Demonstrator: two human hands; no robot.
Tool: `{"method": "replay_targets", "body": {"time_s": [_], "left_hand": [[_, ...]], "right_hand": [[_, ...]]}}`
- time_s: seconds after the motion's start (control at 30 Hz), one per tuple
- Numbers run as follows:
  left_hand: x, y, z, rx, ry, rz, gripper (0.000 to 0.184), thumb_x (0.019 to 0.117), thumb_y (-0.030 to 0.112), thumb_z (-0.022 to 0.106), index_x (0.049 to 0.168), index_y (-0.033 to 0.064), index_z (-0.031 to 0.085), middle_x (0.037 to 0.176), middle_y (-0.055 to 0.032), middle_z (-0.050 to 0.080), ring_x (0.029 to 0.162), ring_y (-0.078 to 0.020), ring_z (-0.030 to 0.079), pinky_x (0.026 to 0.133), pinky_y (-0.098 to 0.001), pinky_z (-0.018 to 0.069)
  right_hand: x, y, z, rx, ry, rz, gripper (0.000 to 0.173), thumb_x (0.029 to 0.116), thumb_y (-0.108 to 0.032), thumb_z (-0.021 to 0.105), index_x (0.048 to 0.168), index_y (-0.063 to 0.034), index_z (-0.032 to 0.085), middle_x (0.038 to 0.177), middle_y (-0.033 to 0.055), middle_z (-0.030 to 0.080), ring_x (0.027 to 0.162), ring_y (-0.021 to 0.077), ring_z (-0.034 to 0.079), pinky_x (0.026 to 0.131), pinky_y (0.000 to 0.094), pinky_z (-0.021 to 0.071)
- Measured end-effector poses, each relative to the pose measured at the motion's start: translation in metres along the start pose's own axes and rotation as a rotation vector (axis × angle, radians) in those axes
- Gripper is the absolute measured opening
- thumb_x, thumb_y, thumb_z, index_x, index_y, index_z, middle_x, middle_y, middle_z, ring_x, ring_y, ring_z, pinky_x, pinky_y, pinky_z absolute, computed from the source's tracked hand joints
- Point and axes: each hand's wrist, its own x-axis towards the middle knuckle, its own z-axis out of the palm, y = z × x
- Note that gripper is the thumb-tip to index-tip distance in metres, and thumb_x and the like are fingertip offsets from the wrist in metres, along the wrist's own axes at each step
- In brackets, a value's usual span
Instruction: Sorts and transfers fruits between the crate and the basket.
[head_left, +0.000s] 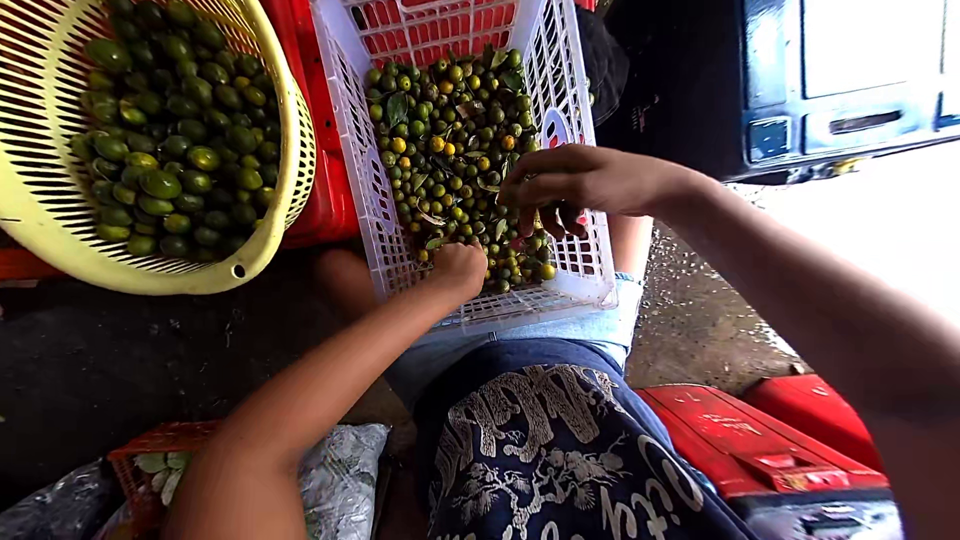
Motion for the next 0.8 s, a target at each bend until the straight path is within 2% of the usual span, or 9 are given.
{"method": "replay_targets", "body": {"time_s": [0.07,0.13,0.27,0.33,0.47,0.53,0.6,0.7,0.8], "left_hand": [[0.008,0.008,0.005,0.014,-0.036,-0.025,0.057,0.104,0.036,0.056,0.139,-0.0077,0.047,0.114,-0.0264,0.067,0.108,-0.0421,0.067,0.089,-0.0563,0.0533],[0.015,0.008,0.008,-0.002,-0.025,-0.001,0.053,0.1047,0.037,0.056,0.133,-0.0081,0.053,0.115,-0.025,0.067,0.108,-0.0406,0.067,0.089,-0.0551,0.0539],[0.015,-0.01,-0.005,-0.138,-0.01,0.05,0.032,0.1012,0.027,0.061,0.105,-0.0047,0.067,0.112,-0.0249,0.067,0.109,-0.0425,0.066,0.086,-0.0622,0.0514],[0.003,-0.02,-0.021,-0.268,-0.003,-0.021,0.036,0.1013,0.029,0.059,0.107,-0.0053,0.067,0.111,-0.0261,0.067,0.109,-0.0431,0.065,0.087,-0.0653,0.0507],[-0.034,-0.052,-0.048,-0.7,0.082,-0.064,0.039,0.1078,0.029,0.049,0.127,-0.0024,0.062,0.095,-0.0167,0.066,0.08,-0.027,0.064,0.073,-0.0462,0.0531],[-0.06,-0.067,-0.049,-1.096,0.138,0.058,0.028,0.1109,0.027,0.043,0.122,0.0066,0.058,0.075,0.0001,0.056,0.052,-0.0054,0.044,0.046,-0.0199,0.036],[-0.075,-0.082,-0.041,-1.537,0.108,0.344,0.028,0.1095,0.026,0.034,0.11,0.0124,0.059,0.071,0.0037,0.056,0.048,0.0013,0.044,0.041,-0.0104,0.0342],[-0.082,-0.088,-0.026,-1.97,0.075,0.758,0.047,0.1064,0.032,0.026,0.107,0.0066,0.066,0.078,-0.0056,0.063,0.05,-0.0068,0.055,0.04,-0.0148,0.0433],[-0.076,-0.094,-0.025,-1.992,0.08,0.878,0.06,0.1075,0.041,0.015,0.126,0.0093,0.063,0.114,-0.0184,0.072,0.069,-0.0189,0.072,0.042,-0.022,0.0511]], "right_hand": [[-0.009,0.009,-0.005,0.381,-0.093,-0.085,0.035,0.0936,-0.02,0.034,0.122,-0.0166,0.054,0.09,0.0061,0.073,0.054,0.0119,0.063,0.039,0.0234,0.0454],[-0.007,0.014,-0.002,0.438,-0.117,-0.118,0.026,0.0978,-0.026,0.035,0.114,-0.0185,0.055,0.083,0.0029,0.069,0.05,0.0084,0.057,0.039,0.0204,0.042],[0.022,0.013,0.02,-0.414,0.098,-0.044,0.028,0.1081,-0.032,0.053,0.1,-0.0083,0.066,0.077,0.0053,0.06,0.064,0.0171,0.057,0.059,0.0366,0.0483],[0.042,0.017,0.038,-0.883,-0.036,0.161,0.029,0.1072,-0.031,0.055,0.118,-0.0059,0.066,0.097,0.0187,0.069,0.092,0.0394,0.069,0.08,0.0608,0.0537],[0.08,0.033,0.083,-1.128,-0.255,0.336,0.034,0.0977,0.003,0.057,0.132,0.0021,0.057,0.108,0.0267,0.067,0.1,0.0487,0.067,0.08,0.0634,0.0536],[0.092,0.05,0.104,-1.132,-0.245,0.357,0.029,0.0955,0.009,0.056,0.124,0.0077,0.059,0.107,0.0272,0.065,0.099,0.0473,0.067,0.08,0.0609,0.0549],[0.1,0.072,0.123,-1.146,-0.112,0.363,0.016,0.0929,0.009,0.06,0.109,0.0087,0.062,0.102,0.0251,0.065,0.096,0.0432,0.066,0.076,0.0557,0.0537],[0.106,0.059,0.12,-1.096,-0.177,0.451,0.019,0.0969,0.009,0.053,0.115,0.0099,0.059,0.11,0.0268,0.064,0.104,0.0453,0.065,0.081,0.0582,0.0532],[0.088,0.03,0.077,-0.953,-0.275,0.326,0.023,0.1035,-0.011,0.055,0.115,0.0072,0.061,0.107,0.027,0.066,0.099,0.0465,0.067,0.082,0.0654,0.0518]]}}
